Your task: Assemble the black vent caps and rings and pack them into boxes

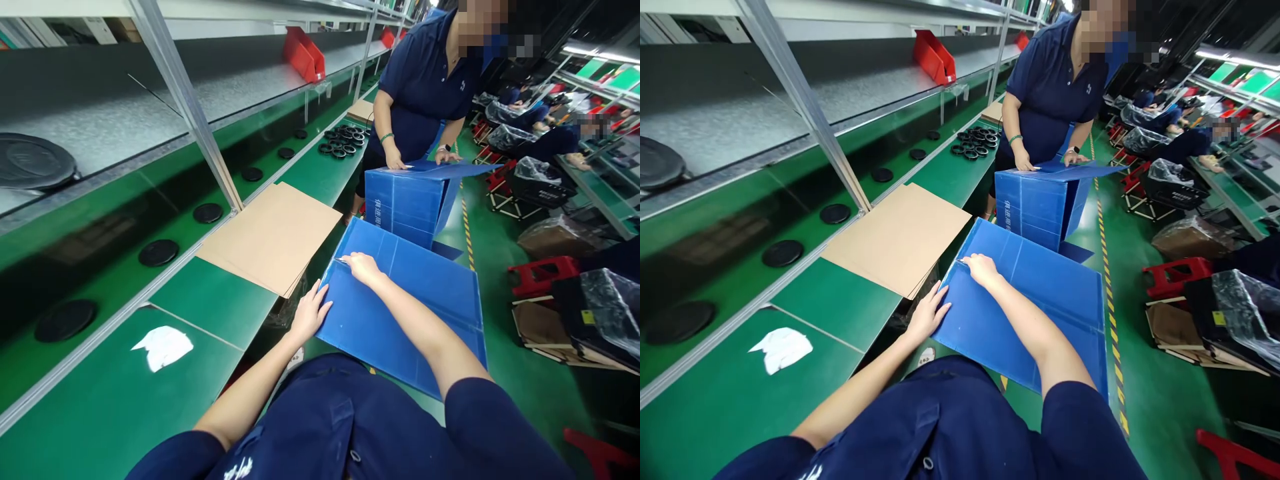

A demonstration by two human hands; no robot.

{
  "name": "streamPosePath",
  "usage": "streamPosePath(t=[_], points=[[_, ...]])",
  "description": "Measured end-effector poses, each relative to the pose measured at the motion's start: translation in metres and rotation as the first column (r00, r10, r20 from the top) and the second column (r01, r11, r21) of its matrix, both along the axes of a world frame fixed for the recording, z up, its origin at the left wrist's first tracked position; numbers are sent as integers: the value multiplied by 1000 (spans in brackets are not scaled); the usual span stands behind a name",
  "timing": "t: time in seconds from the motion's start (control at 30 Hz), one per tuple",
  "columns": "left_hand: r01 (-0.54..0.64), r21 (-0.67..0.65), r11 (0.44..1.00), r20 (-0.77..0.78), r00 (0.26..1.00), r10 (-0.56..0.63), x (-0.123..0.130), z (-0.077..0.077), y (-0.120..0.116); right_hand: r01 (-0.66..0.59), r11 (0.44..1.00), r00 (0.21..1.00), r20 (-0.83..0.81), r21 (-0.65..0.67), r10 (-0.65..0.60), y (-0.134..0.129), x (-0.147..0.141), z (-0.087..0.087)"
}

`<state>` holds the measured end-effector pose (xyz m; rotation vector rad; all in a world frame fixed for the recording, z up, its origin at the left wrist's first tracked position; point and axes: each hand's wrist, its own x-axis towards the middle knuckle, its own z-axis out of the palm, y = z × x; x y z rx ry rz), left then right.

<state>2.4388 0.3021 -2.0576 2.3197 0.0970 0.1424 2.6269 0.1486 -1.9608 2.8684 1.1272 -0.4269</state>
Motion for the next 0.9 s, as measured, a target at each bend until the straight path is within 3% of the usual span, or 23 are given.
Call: streamPosePath(t=[0.33,0.63,0.9], points=[[-52,179,983,-6,999,54,0,16,-5,-6,999,999,-52,-42,4,-6,-3,8],[-89,200,976,7,996,89,-1,15,-5,-50,993,991,-126,-111,36,-33,8,23],[-115,203,973,15,993,114,-3,15,-5,-93,990,989,-121,-108,80,-52,5,20]])
